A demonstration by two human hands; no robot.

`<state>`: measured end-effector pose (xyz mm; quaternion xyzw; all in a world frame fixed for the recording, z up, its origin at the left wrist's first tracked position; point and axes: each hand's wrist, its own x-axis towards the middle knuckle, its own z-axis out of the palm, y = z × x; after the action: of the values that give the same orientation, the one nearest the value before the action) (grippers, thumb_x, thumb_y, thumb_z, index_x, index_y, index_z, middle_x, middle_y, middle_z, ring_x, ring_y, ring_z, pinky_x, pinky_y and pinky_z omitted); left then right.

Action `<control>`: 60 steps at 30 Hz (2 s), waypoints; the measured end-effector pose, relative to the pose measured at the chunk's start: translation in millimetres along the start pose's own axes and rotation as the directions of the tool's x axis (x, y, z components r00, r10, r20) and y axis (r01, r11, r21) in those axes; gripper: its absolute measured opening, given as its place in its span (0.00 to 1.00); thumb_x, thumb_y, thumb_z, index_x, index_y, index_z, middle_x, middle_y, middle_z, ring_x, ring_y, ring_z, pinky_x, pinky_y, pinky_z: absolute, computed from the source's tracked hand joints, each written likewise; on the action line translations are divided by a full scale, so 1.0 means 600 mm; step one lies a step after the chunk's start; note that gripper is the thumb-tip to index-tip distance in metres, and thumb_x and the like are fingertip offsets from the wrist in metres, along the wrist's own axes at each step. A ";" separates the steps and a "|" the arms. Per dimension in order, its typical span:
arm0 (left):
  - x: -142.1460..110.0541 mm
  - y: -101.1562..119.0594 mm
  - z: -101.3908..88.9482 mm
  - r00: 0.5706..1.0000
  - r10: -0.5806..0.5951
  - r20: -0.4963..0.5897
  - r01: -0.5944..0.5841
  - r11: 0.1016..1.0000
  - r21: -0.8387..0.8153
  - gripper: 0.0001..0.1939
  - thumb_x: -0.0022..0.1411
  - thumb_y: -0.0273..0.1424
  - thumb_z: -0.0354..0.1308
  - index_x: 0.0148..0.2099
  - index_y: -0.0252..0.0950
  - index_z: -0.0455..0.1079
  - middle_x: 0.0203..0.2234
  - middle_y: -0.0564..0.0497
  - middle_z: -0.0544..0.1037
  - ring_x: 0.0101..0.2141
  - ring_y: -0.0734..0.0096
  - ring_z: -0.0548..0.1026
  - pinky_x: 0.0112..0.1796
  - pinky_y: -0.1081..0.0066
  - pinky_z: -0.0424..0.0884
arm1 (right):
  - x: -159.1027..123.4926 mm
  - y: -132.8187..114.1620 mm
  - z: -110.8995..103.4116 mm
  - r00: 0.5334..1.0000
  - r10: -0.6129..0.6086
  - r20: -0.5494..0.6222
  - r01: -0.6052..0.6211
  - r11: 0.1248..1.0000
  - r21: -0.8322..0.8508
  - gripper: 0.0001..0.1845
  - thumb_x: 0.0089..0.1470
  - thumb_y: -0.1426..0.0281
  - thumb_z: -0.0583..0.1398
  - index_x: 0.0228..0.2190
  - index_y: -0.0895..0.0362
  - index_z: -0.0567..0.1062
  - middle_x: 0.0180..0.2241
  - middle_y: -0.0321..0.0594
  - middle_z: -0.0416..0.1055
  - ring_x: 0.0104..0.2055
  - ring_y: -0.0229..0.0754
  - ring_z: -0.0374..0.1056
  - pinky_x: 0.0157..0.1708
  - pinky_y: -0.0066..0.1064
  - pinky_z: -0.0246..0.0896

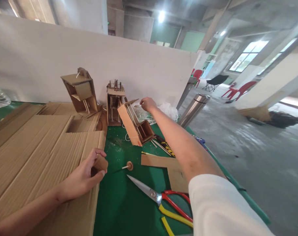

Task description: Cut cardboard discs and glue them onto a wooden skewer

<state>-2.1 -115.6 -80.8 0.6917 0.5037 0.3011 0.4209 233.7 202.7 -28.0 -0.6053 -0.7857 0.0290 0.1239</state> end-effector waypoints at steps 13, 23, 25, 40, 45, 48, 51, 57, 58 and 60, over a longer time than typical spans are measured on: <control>-0.004 0.012 -0.001 0.995 0.097 -0.006 -0.097 0.995 -0.003 0.10 0.63 0.35 0.51 0.46 0.39 0.62 0.22 0.60 0.57 0.24 0.74 0.59 0.26 0.73 0.58 | -0.465 -0.031 -0.091 0.935 -0.179 0.305 0.198 0.980 -0.032 0.12 0.58 0.67 0.55 0.26 0.53 0.75 0.26 0.35 0.75 0.26 0.39 0.68 0.24 0.29 0.52; -0.039 0.067 0.011 0.992 0.125 0.033 -0.128 0.987 0.097 0.16 0.62 0.32 0.50 0.52 0.39 0.52 0.24 0.60 0.59 0.24 0.72 0.60 0.28 0.70 0.60 | -0.643 -0.031 -0.029 0.908 -0.042 0.418 0.111 0.983 -0.143 0.19 0.46 0.78 0.55 0.43 0.62 0.69 0.38 0.52 0.75 0.41 0.56 0.72 0.35 0.37 0.59; -0.040 0.075 0.017 0.985 0.163 0.057 -0.167 0.983 0.071 0.14 0.64 0.33 0.48 0.51 0.40 0.53 0.25 0.59 0.59 0.26 0.72 0.61 0.29 0.70 0.61 | -0.644 -0.028 -0.025 0.910 -0.059 0.411 0.118 0.986 -0.118 0.22 0.46 0.80 0.54 0.46 0.63 0.68 0.40 0.54 0.74 0.43 0.57 0.72 0.37 0.39 0.61; -0.076 0.113 0.034 0.964 0.265 -0.005 -0.265 0.962 -0.057 0.14 0.69 0.33 0.45 0.55 0.43 0.50 0.30 0.55 0.64 0.27 0.72 0.62 0.30 0.71 0.63 | -0.699 0.001 0.054 0.960 0.273 0.055 -0.223 0.635 0.740 0.10 0.44 0.71 0.59 0.31 0.51 0.64 0.27 0.36 0.69 0.29 0.43 0.67 0.32 0.33 0.63; -0.086 0.129 0.045 0.948 0.309 -0.073 -0.314 0.947 -0.070 0.17 0.71 0.35 0.42 0.60 0.46 0.54 0.34 0.52 0.68 0.28 0.72 0.64 0.31 0.70 0.67 | -0.702 -0.039 0.084 0.968 0.161 0.195 -0.196 -0.006 0.981 0.18 0.44 0.51 0.63 0.29 0.53 0.74 0.29 0.46 0.75 0.33 0.53 0.74 0.33 0.41 0.68; -0.090 0.139 0.054 0.934 0.339 -0.109 -0.343 0.939 -0.016 0.20 0.71 0.34 0.42 0.63 0.49 0.51 0.34 0.52 0.68 0.27 0.73 0.64 0.30 0.71 0.68 | -0.704 -0.076 0.113 0.964 0.064 0.259 -0.243 -0.191 0.951 0.24 0.46 0.49 0.61 0.38 0.53 0.77 0.36 0.49 0.77 0.39 0.56 0.75 0.36 0.44 0.68; -0.094 0.148 0.062 0.897 0.416 -0.149 -0.419 0.908 0.013 0.21 0.71 0.31 0.43 0.63 0.51 0.48 0.34 0.53 0.68 0.27 0.73 0.64 0.28 0.73 0.67 | -0.706 -0.110 0.135 0.976 0.032 0.216 -0.209 -0.149 0.967 0.26 0.42 0.54 0.64 0.43 0.51 0.77 0.40 0.48 0.76 0.40 0.56 0.74 0.38 0.46 0.68; -0.105 0.154 0.073 0.848 0.507 -0.155 -0.484 0.860 0.161 0.22 0.69 0.28 0.45 0.62 0.52 0.51 0.36 0.53 0.71 0.30 0.73 0.70 0.34 0.72 0.72 | -0.707 -0.165 0.137 0.983 0.087 0.162 -0.157 -0.067 0.985 0.24 0.37 0.62 0.66 0.42 0.44 0.76 0.34 0.41 0.74 0.37 0.55 0.72 0.36 0.45 0.68; -0.106 0.153 0.074 0.847 0.513 -0.140 -0.490 0.855 0.168 0.23 0.69 0.27 0.45 0.63 0.53 0.50 0.34 0.53 0.71 0.29 0.73 0.71 0.34 0.71 0.72 | -0.713 -0.173 0.132 0.983 0.090 0.161 -0.156 -0.063 0.986 0.24 0.38 0.62 0.66 0.42 0.45 0.75 0.33 0.41 0.73 0.36 0.53 0.72 0.34 0.43 0.68; -0.106 0.152 0.075 0.839 0.530 -0.118 -0.507 0.843 0.182 0.26 0.69 0.26 0.45 0.65 0.53 0.49 0.34 0.54 0.74 0.29 0.73 0.72 0.35 0.71 0.73 | -0.730 -0.188 0.120 0.983 0.095 0.158 -0.152 -0.069 0.986 0.26 0.41 0.60 0.66 0.45 0.46 0.74 0.34 0.41 0.73 0.33 0.48 0.71 0.30 0.36 0.67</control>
<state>56.2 -201.1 -20.3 0.8035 0.3504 0.4228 0.2299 214.4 -239.3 -145.6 -0.3937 -0.4625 0.6129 0.5055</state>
